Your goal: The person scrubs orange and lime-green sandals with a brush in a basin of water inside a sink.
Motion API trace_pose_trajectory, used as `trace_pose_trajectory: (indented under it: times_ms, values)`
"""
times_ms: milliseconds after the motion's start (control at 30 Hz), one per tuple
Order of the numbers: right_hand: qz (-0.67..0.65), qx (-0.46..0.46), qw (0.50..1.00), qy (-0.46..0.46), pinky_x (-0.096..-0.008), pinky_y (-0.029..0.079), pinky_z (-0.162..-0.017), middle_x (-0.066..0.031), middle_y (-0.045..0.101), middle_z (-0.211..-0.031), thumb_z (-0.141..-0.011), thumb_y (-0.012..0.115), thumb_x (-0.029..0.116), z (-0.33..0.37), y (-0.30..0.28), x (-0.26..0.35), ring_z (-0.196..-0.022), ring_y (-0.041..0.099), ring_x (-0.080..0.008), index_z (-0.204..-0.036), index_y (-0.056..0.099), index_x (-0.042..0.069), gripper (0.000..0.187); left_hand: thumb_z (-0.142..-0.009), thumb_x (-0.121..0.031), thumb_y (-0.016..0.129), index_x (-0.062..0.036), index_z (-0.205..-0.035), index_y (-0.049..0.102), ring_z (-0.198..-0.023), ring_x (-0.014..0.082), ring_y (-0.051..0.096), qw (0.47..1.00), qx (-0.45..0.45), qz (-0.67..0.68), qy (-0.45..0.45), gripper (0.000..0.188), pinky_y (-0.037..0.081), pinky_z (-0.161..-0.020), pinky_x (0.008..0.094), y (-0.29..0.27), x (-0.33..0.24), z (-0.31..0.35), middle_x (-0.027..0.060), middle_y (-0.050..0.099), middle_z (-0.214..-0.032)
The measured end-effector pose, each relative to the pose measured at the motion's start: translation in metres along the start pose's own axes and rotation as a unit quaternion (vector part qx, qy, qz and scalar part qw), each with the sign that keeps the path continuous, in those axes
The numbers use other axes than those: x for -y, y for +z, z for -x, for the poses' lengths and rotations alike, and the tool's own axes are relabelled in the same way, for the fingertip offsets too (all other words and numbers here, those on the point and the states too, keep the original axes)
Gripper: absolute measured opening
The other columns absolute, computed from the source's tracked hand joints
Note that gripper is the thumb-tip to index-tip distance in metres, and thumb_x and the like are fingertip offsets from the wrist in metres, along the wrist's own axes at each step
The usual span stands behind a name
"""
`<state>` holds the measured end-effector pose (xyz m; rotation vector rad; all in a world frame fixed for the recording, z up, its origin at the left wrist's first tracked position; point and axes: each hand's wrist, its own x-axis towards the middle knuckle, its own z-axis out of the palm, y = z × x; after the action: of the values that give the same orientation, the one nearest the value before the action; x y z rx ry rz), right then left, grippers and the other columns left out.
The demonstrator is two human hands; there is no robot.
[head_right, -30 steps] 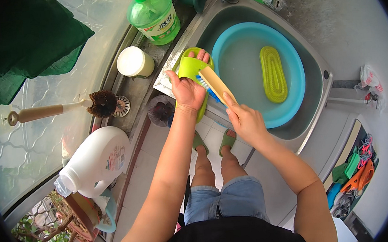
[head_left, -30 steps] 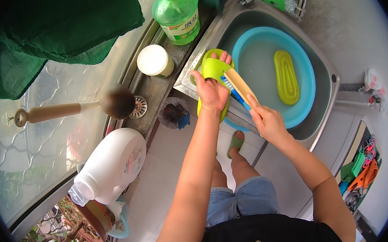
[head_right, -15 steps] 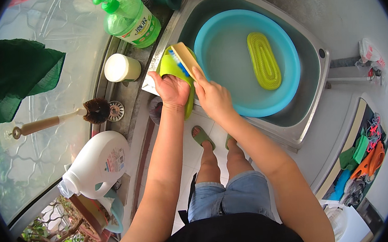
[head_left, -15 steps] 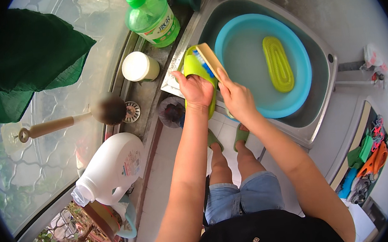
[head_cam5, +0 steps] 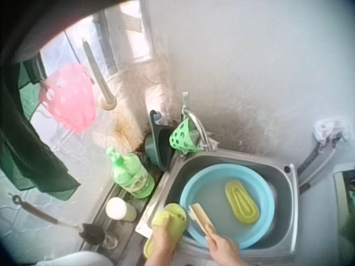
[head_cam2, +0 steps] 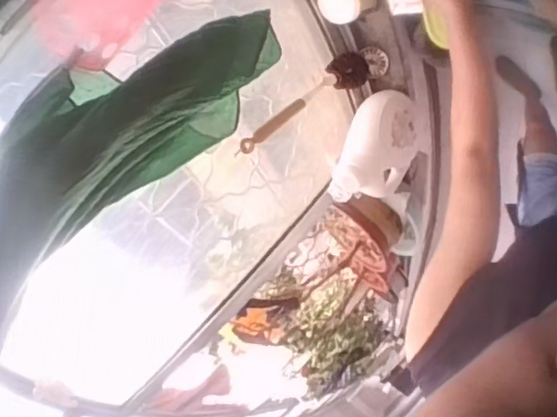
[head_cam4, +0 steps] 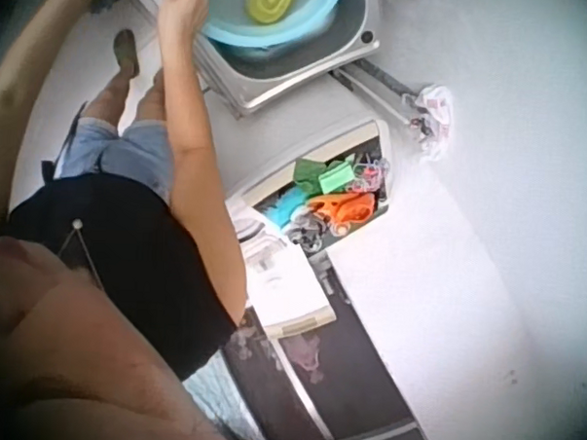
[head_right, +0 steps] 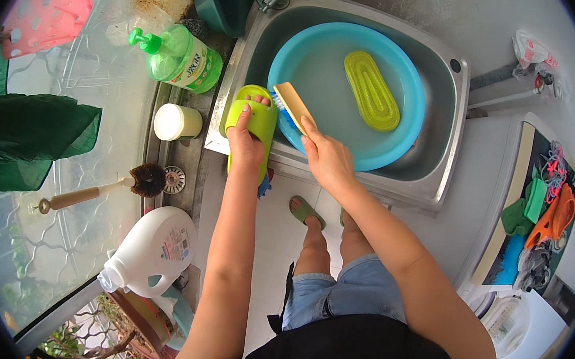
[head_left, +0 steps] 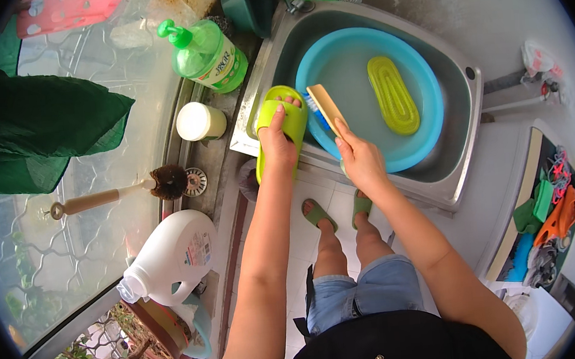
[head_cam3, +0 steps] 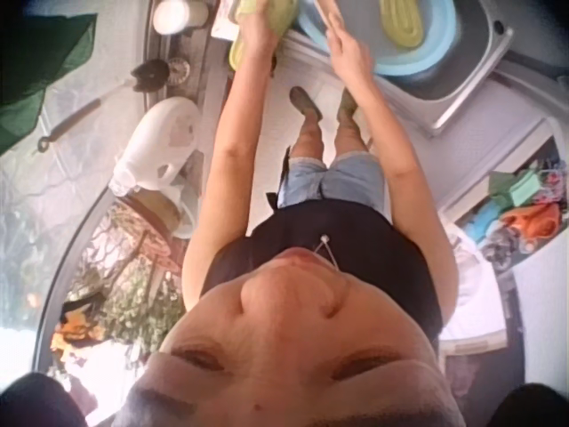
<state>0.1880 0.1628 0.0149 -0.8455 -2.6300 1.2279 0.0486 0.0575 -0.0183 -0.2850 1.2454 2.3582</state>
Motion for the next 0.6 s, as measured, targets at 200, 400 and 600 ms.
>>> trace_pose_trajectory:
  times_ms: [200,400,600]
  values:
    - [0.082,-0.021,0.992,-0.093,-0.0446,0.048,-0.052,-0.013,0.056,-0.071,-0.093,0.055,0.028,0.049,-0.017,-0.026,-0.057,0.058,-0.0336,-0.135,0.052,0.027,0.042,-0.088,-0.044,0.066,0.0079,-0.064,0.057,-0.049,0.02,0.044,0.873,-0.192,-0.435,0.108,0.058,0.04,-0.049,0.0386,-0.027,0.003,0.014,0.0111,0.051,-0.055]
    - [0.158,-0.011,0.979,-0.128,-0.0421,0.049,-0.046,-0.0138,0.055,-0.072,-0.092,0.057,0.024,0.04,0.016,-0.022,-0.052,0.059,-0.0318,-0.138,0.049,0.026,0.047,-0.09,-0.052,0.055,0.0119,-0.058,0.052,-0.055,0.0461,0.053,0.753,-0.19,-0.618,0.125,0.072,0.042,-0.055,0.0506,-0.028,0.004,0.003,0.0314,0.053,-0.058]
    - [0.175,-0.014,0.98,-0.096,-0.0453,0.051,-0.052,-0.0154,0.057,-0.073,-0.091,0.056,0.023,0.0,0.027,0.007,-0.056,0.06,-0.0359,-0.138,0.049,0.024,0.047,-0.091,-0.053,0.054,0.012,-0.058,0.053,-0.054,0.0462,0.054,0.763,-0.203,-0.592,0.161,0.073,0.042,-0.055,0.0515,-0.029,0.008,0.004,0.0303,0.052,-0.056]
